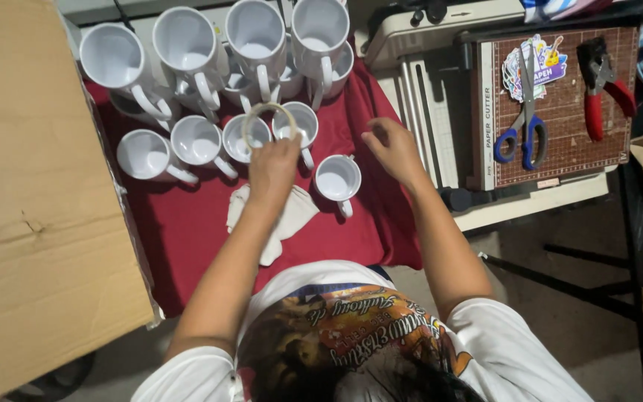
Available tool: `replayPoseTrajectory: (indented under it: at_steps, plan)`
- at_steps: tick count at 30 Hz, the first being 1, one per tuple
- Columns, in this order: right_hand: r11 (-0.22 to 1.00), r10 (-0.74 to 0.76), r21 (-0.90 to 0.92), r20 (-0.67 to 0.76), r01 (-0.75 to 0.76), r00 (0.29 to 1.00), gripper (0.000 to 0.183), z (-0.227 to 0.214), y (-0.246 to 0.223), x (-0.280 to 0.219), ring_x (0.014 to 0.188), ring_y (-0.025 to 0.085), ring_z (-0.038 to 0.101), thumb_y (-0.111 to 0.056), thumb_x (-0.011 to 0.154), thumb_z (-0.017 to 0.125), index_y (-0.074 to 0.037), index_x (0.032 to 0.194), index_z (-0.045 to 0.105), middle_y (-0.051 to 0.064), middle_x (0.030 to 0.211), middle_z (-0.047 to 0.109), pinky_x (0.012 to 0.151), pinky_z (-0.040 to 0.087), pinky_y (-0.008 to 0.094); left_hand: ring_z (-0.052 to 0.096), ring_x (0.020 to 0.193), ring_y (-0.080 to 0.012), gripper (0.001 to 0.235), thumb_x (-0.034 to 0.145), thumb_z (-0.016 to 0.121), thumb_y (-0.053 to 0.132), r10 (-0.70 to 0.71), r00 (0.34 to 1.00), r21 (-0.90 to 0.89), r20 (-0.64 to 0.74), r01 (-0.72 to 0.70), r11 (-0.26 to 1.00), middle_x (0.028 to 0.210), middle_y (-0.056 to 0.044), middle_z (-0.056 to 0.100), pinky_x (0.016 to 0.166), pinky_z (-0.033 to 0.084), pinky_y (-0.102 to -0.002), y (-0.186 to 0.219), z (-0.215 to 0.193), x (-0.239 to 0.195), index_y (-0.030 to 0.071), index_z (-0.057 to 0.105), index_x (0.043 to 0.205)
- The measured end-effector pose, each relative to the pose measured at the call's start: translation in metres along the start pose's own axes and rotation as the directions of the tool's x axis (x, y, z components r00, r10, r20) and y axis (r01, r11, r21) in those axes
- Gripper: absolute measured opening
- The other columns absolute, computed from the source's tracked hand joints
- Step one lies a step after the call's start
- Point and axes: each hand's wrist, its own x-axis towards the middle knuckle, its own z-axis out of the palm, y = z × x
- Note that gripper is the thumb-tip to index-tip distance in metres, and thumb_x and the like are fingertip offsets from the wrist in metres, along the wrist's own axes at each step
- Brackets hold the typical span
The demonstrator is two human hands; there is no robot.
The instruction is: Cleaning mugs and applying paper templates with tape for sublimation printing.
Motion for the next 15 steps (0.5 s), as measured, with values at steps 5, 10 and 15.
replayPoseTrajectory:
  at_steps: [5, 10, 15]
  plan:
    - [0.984, -0.023, 0.175, 0.051, 0.014, 0.998, 0.039, -0.009, -0.021, -0.002, 0.103, 0.021, 0.072, -0.021, 0.097, 0.072, -0.003, 0.13, 0.063, 0.013, 0.115, 0.072, 0.088, 0.058, 0.032, 0.065, 0.086, -0.0294, 0.043, 0.085, 0.067, 0.004, 0.084, 0.996, -0.313, 0.018, -0.074, 0.947, 0.098, -0.01, 0.068, 0.078, 0.052, -0.044, 0.05, -0.048, 0.032, 0.005, 0.067, 0.128]
    - [0.903, -0.174, 0.404, 0.032, 0.147, 0.984, 0.061, -0.03, -0.001, -0.006, 0.12, 0.018, 0.062, -0.011, 0.094, 0.072, -0.003, 0.149, 0.047, 0.014, 0.14, 0.058, 0.097, 0.055, 0.032, 0.07, 0.102, -0.0304, 0.041, 0.089, 0.068, -0.001, 0.162, 0.987, -0.719, 0.009, -0.106, 0.687, 0.114, -0.013, 0.071, 0.089, 0.056, -0.041, 0.087, -0.052, 0.069, 0.004, 0.065, 0.13]
    - [0.865, -0.055, 0.482, -0.19, 0.142, 0.98, 0.033, -0.08, 0.044, -0.015, 0.117, 0.016, 0.064, -0.004, 0.104, 0.067, -0.001, 0.136, 0.06, 0.01, 0.127, 0.066, 0.101, 0.053, 0.033, 0.07, 0.104, -0.0152, 0.027, 0.101, 0.062, 0.005, 0.298, 0.932, -0.973, 0.207, 0.164, 0.163, 0.113, -0.008, 0.071, 0.093, 0.055, -0.029, 0.125, -0.026, 0.104, 0.002, 0.062, 0.128]
